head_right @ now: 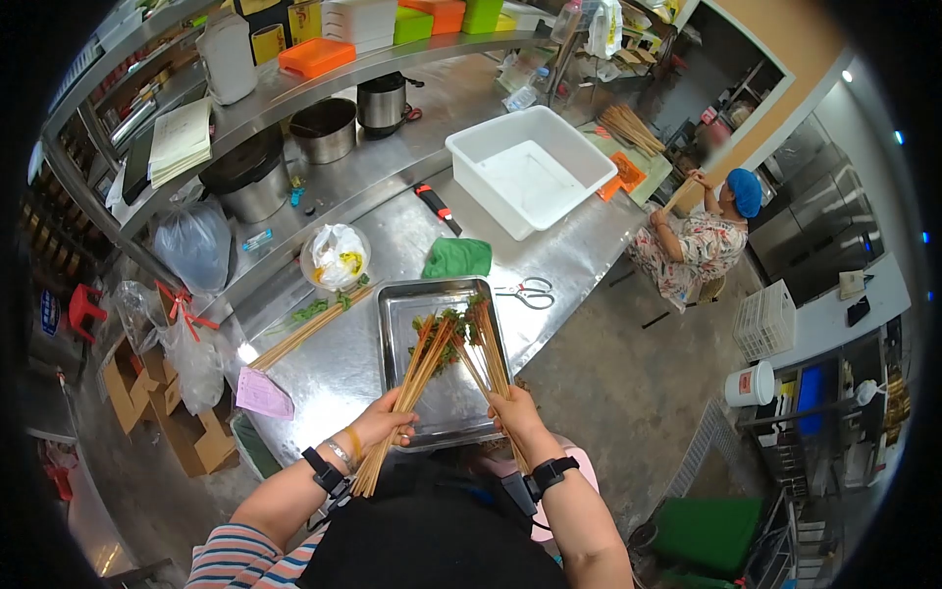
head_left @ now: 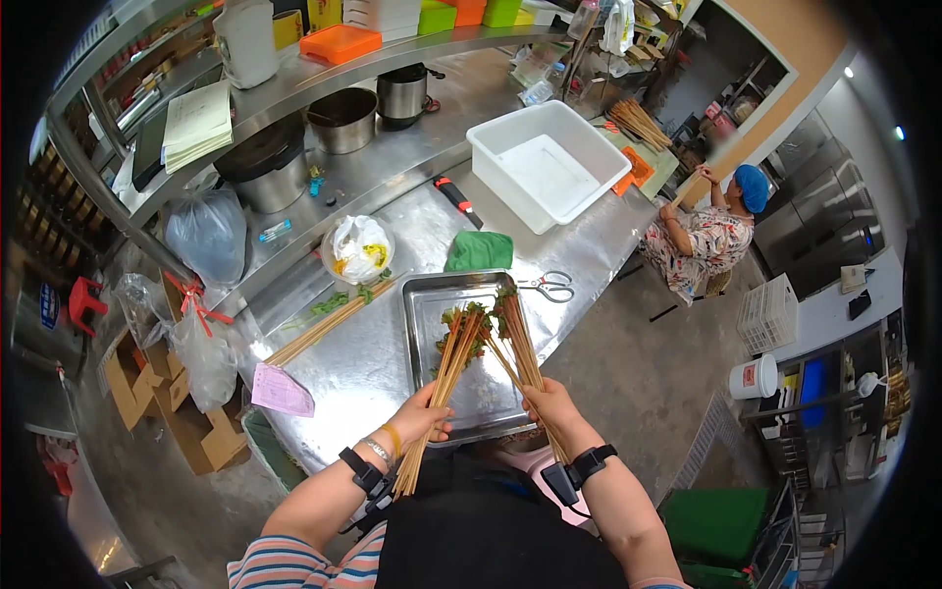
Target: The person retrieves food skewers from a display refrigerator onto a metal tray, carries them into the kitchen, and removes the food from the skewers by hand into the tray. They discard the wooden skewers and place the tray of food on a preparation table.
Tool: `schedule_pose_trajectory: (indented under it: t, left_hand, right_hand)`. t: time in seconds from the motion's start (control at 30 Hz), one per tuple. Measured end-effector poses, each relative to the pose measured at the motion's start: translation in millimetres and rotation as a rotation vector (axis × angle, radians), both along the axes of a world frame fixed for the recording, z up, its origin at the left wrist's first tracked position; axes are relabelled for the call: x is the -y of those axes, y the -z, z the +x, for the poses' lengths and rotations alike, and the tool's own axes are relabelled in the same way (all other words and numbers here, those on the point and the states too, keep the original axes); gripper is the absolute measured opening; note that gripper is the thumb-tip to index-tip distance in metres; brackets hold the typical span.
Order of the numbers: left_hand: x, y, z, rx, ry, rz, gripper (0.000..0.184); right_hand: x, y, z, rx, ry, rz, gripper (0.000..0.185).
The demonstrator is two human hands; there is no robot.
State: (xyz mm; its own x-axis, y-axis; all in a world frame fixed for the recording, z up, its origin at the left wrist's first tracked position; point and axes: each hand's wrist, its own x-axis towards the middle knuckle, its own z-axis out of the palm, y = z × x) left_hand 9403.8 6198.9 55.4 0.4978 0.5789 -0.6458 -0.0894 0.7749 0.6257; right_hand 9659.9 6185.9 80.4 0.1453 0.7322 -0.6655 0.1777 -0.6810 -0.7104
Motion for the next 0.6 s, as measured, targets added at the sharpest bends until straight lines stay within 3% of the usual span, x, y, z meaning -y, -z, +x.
schedule_pose_trajectory:
  t: [0.07,0.17,0.23,0.37,0.43,0.5,0.6]
  left_hand:
    - [-6,22,-11,0.146,0.017,-0.037,0.037]
    - [-14,48,-16,0.156,-0.013,-0.057,0.037]
    - [-17,36,-11,0.118,-0.044,-0.069,0.037]
    - [-16,16,-2,0.182,-0.182,-0.2,0.035]
    - [-17,26,-6,0.257,-0.177,-0.241,0.032]
    - [-20,37,-12,0.324,-0.176,-0.282,0.03]
    - [-18,41,-12,0.5,-0.153,-0.381,0.022]
  right_hand:
    - [5,-3,2,-0.077,0.015,-0.043,0.013]
    - [24,-15,10,-0.145,0.012,-0.059,0.015]
    - [37,-26,12,-0.138,0.001,-0.038,0.016]
    - [42,-22,11,0.06,-0.186,0.003,0.018]
    - [34,-4,9,0.136,-0.216,0.051,0.019]
    - [21,12,4,0.388,-0.38,0.144,0.024]
    - [2,19,-7,0.449,-0.446,0.208,0.028]
